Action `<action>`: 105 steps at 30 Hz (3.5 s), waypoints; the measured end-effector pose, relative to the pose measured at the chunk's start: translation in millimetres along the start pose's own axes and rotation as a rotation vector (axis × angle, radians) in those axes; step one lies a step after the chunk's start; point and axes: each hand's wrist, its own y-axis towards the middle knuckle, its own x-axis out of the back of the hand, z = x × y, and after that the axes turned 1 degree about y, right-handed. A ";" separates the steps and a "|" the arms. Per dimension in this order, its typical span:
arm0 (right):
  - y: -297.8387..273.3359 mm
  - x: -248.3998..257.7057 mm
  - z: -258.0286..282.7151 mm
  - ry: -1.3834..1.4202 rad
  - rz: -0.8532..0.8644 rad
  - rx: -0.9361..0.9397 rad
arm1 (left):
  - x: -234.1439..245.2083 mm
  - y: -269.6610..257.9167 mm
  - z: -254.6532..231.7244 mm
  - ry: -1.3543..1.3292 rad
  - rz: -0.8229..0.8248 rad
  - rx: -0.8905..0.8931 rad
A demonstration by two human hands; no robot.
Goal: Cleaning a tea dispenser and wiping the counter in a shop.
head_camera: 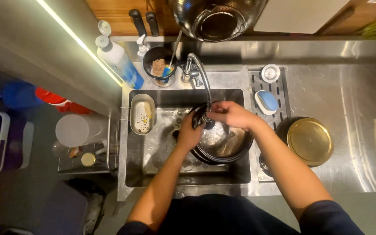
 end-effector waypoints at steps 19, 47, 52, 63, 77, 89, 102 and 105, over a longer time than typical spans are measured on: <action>23.7 14.7 29.5 -0.928 -0.156 -0.182 | -15.0 -2.2 13.9 -0.003 -0.290 -0.107; -52.4 13.2 -82.1 -0.754 -0.652 0.052 | 0.3 -44.5 -48.1 -0.349 -0.081 0.311; -77.1 -13.3 -113.6 -0.431 -0.770 0.044 | -14.4 -72.5 -41.1 -0.240 -0.085 0.262; -65.2 -64.2 -70.4 -0.259 -0.776 -0.121 | 51.5 -71.0 -23.7 -0.364 0.024 0.351; -89.1 -53.5 -101.4 -0.224 -0.862 -0.101 | 34.5 -67.1 29.2 -0.026 0.008 0.244; -91.2 -61.2 -87.3 -0.354 -0.911 -0.101 | 3.1 -67.1 183.0 0.366 -0.122 0.375; -83.5 -60.2 -88.7 -0.344 -0.907 -0.061 | 48.4 -78.8 253.5 0.400 0.032 0.382; -88.2 -64.0 -94.3 -0.331 -0.903 -0.085 | 57.9 -86.4 251.8 0.410 0.079 0.550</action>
